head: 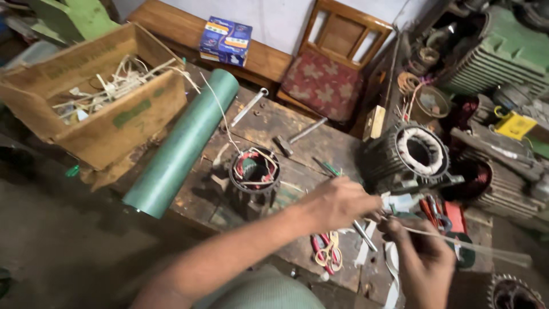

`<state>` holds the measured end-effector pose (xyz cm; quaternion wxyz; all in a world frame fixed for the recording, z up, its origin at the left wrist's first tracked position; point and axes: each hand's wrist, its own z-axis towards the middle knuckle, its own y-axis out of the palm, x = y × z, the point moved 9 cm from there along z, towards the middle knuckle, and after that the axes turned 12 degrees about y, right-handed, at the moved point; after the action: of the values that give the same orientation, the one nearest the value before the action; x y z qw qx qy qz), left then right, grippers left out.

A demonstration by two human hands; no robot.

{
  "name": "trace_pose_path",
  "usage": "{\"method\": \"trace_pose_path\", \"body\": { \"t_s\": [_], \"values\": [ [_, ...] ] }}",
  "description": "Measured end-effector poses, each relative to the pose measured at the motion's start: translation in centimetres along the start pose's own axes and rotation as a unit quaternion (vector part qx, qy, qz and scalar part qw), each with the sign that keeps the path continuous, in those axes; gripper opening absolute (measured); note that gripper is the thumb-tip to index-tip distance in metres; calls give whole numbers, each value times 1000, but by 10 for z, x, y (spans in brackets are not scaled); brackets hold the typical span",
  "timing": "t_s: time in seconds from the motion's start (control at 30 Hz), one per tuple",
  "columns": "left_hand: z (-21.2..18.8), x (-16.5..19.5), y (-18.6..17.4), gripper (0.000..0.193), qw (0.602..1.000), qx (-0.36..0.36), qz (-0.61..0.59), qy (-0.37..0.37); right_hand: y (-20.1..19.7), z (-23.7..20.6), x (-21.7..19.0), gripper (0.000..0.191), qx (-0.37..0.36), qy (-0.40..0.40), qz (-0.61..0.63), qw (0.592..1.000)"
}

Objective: The person inserts white insulating wedge strips into the slots of an electric motor stator on a workbench, pressing each strip into place by hand and with pliers, trimming excess wire, and discarding scrap pieces into a cardboard box.

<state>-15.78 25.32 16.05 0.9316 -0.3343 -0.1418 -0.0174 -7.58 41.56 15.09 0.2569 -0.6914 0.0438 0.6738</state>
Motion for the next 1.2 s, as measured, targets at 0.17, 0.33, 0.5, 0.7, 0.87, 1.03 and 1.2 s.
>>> {"method": "trace_pose_path", "body": {
  "t_s": [0.17, 0.33, 0.5, 0.7, 0.87, 1.03, 1.2],
  "values": [
    [-16, -19, -37, 27, 996, 87, 10, 17, 36, 33, -16, 19, -42, -37, -5, 998],
    [-30, -54, -43, 19, 994, 93, -56, -16, 47, 46, -19, 15, -8, 12, -22, 1000],
    [-42, -84, -11, 21, 993, 3, -40, -111, 95, 65, 6, 18, -32, 72, -67, 995],
    [-78, -104, -48, 27, 991, 44, -53, -113, 99, 60, -3, 15, -30, 72, 54, 995],
    [-86, -115, -36, 30, 984, 11, -112, -135, 151, 59, 14, 13, -54, 103, -68, 991],
    [-109, -133, -60, 30, 989, 46, 15, -141, 161, 67, 15, 16, -44, 112, 52, 991],
    [-135, -154, -55, 26, 975, 13, -56, -212, 182, 67, 22, 16, -56, 118, -2, 991]
  ]
}}
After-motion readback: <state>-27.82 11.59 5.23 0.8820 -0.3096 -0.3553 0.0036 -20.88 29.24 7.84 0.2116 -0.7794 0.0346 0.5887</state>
